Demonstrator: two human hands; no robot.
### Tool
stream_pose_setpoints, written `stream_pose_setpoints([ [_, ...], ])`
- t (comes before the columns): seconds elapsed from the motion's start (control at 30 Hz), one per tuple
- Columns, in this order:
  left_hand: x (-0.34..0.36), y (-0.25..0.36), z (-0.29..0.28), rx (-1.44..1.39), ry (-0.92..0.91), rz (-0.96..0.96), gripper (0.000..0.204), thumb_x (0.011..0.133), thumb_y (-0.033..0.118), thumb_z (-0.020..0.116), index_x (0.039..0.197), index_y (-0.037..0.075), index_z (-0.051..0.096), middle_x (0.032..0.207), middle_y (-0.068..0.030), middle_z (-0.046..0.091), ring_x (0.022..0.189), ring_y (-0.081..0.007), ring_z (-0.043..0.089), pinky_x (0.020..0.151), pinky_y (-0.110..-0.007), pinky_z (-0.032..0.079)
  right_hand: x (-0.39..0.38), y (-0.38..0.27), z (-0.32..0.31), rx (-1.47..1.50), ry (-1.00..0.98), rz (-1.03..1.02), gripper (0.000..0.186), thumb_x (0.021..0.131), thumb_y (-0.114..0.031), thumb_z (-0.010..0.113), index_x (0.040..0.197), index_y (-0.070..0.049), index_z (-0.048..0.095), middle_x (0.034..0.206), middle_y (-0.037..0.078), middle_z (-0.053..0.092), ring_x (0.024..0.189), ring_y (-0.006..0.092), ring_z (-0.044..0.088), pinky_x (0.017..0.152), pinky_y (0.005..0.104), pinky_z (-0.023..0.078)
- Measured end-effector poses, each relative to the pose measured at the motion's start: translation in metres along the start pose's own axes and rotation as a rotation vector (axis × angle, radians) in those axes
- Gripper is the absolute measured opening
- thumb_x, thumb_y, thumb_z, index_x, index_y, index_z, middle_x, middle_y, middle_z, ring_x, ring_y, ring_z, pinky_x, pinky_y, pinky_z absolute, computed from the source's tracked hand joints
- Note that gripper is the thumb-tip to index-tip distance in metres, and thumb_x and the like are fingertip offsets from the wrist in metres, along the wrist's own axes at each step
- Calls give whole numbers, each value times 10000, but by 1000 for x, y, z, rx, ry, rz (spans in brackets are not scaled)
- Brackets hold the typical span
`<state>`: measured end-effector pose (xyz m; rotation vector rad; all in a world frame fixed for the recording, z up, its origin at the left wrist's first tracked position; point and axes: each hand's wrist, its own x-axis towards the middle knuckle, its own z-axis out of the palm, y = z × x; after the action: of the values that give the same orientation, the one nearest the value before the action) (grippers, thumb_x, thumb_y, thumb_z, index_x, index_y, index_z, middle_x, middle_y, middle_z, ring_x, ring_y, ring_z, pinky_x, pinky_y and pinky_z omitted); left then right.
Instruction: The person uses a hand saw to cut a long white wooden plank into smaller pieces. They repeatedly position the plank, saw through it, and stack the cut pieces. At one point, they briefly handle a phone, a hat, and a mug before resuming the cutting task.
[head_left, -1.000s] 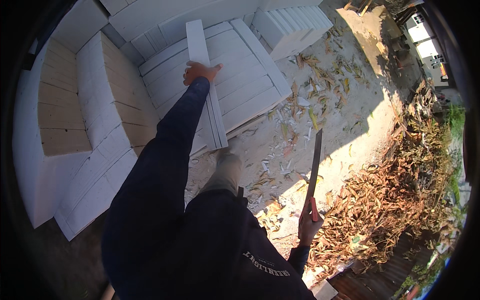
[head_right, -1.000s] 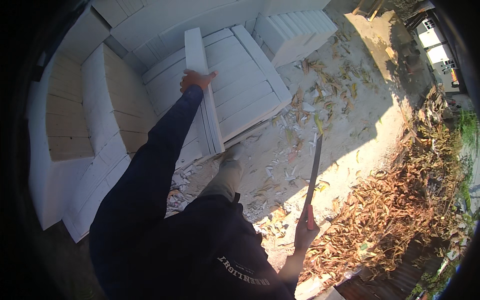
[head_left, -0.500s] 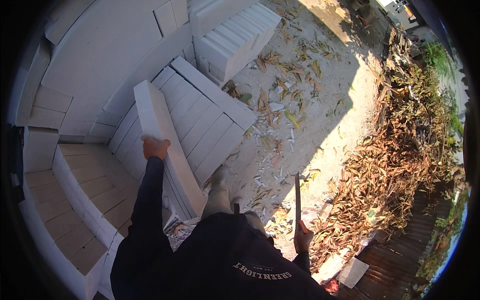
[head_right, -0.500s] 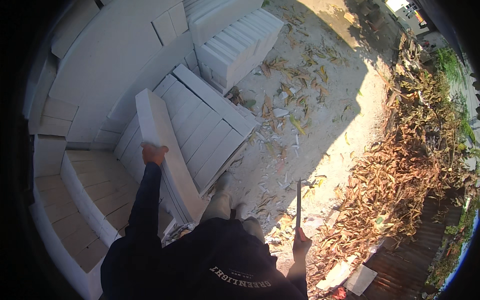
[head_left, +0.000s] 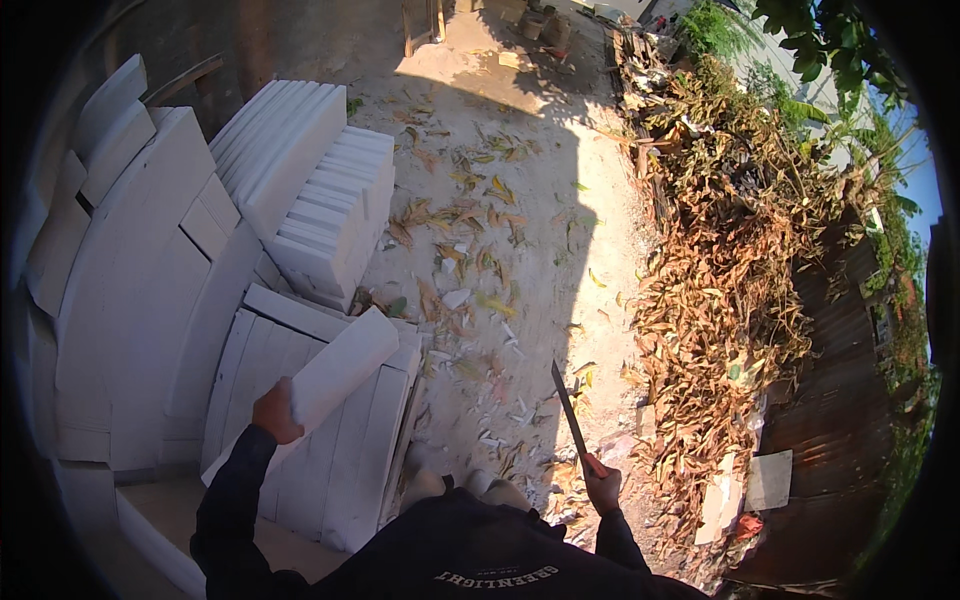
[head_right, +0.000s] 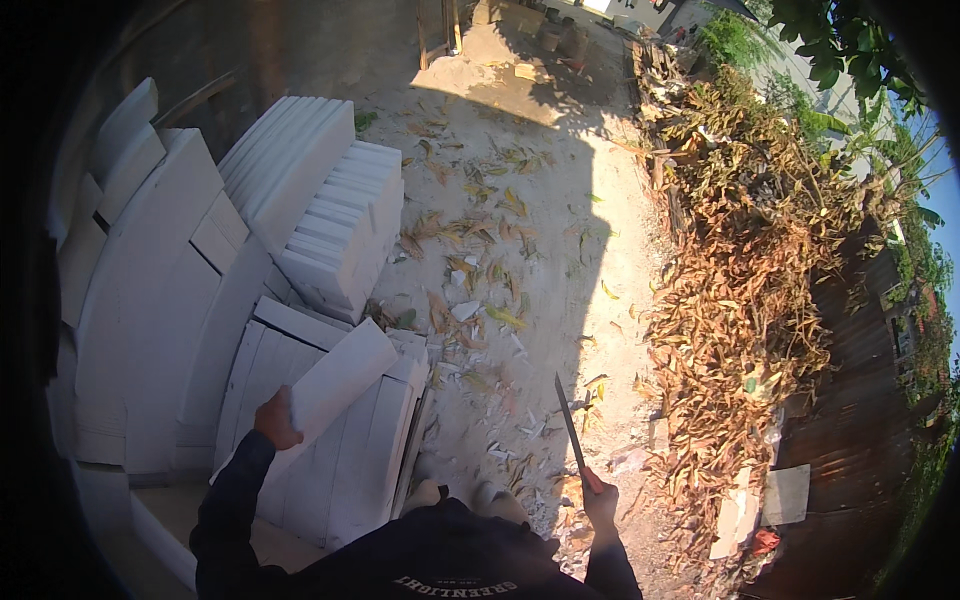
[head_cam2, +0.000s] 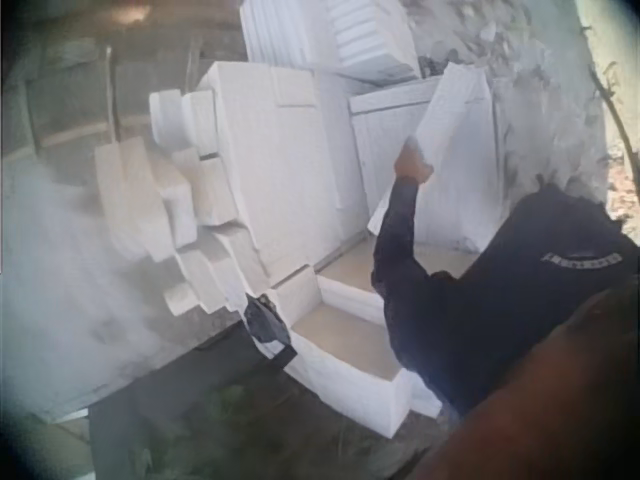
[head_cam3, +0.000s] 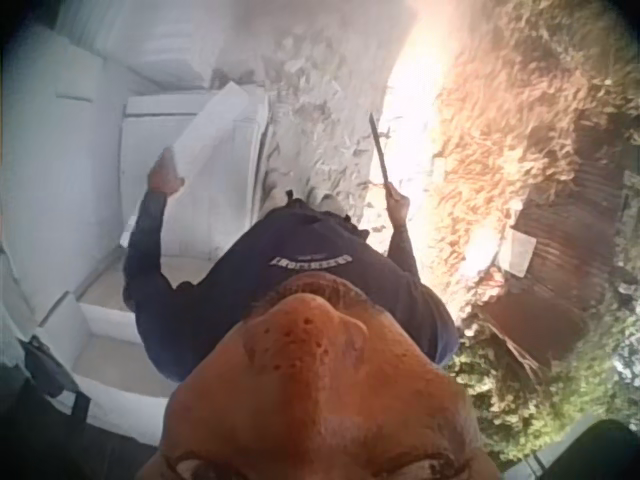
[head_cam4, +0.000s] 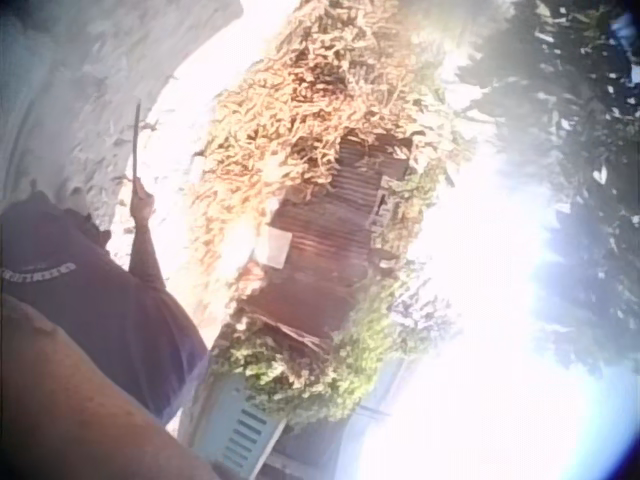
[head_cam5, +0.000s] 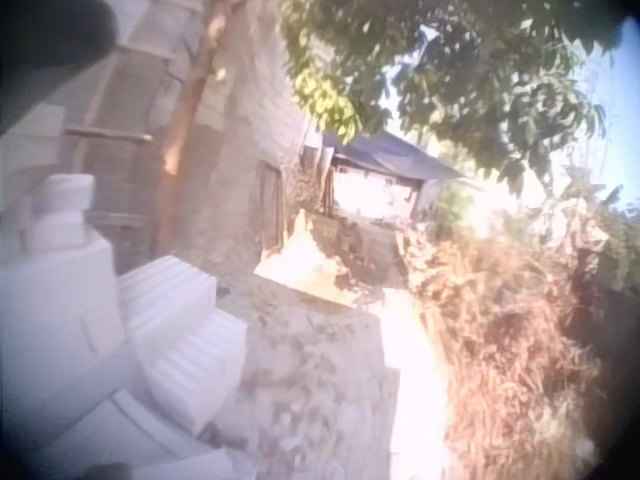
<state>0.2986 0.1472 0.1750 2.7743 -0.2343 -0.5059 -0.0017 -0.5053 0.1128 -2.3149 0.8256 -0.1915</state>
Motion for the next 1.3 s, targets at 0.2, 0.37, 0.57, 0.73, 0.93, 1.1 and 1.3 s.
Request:
stream_pose_setpoints([
  [0.2,9,-16,-10,410,-210,353,777,670,142,853,1347,19,494,1151,-202,623,1080,-394,643,913,-510,522,-39,26,-10,75,-65,272,212,941,-106,780,1095,40,783,740,-58,577,636,23,440,536,252,340],
  [0.37,35,-4,-8,632,-454,534,799,704,90,842,1418,39,487,1315,-178,593,1234,-347,575,1035,-449,450,-89,43,-8,432,-86,545,297,965,-59,732,1218,96,720,864,-28,630,729,52,527,597,246,384],
  [0.57,26,-40,17,666,-397,657,825,687,46,860,1438,82,522,1335,-152,599,1301,-327,557,1132,-437,405,-89,-4,-9,332,-181,636,326,950,2,707,1270,69,709,730,-54,542,592,34,452,526,224,323],
  [0.73,33,-44,25,658,-464,667,799,710,17,847,1443,103,540,1365,-138,608,1332,-321,545,1172,-438,387,-79,-35,-13,282,-276,576,419,920,27,656,1337,16,689,608,-47,479,454,53,405,437,252,289],
  [0.93,23,-43,39,626,-356,616,746,767,1,812,1453,133,553,1403,-116,606,1367,-292,523,1200,-445,362,-62,-52,1,297,-346,520,376,979,-81,708,1336,37,681,602,-72,466,466,30,392,443,247,278],
  [1.1,-13,-64,67,638,5,370,658,855,30,733,1471,147,533,1433,-140,576,1392,-323,493,1219,-477,326,-32,-61,35,356,-438,337,461,837,76,634,1291,34,699,637,-30,555,466,48,463,439,231,339],
  [1.3,-66,-19,106,254,588,-515,659,915,106,691,1529,51,459,1403,-262,531,1324,-404,521,1133,-504,405,-17,-142,53,198,-534,-221,331,961,-45,656,1279,32,702,746,-7,633,619,38,494,547,240,406],
])
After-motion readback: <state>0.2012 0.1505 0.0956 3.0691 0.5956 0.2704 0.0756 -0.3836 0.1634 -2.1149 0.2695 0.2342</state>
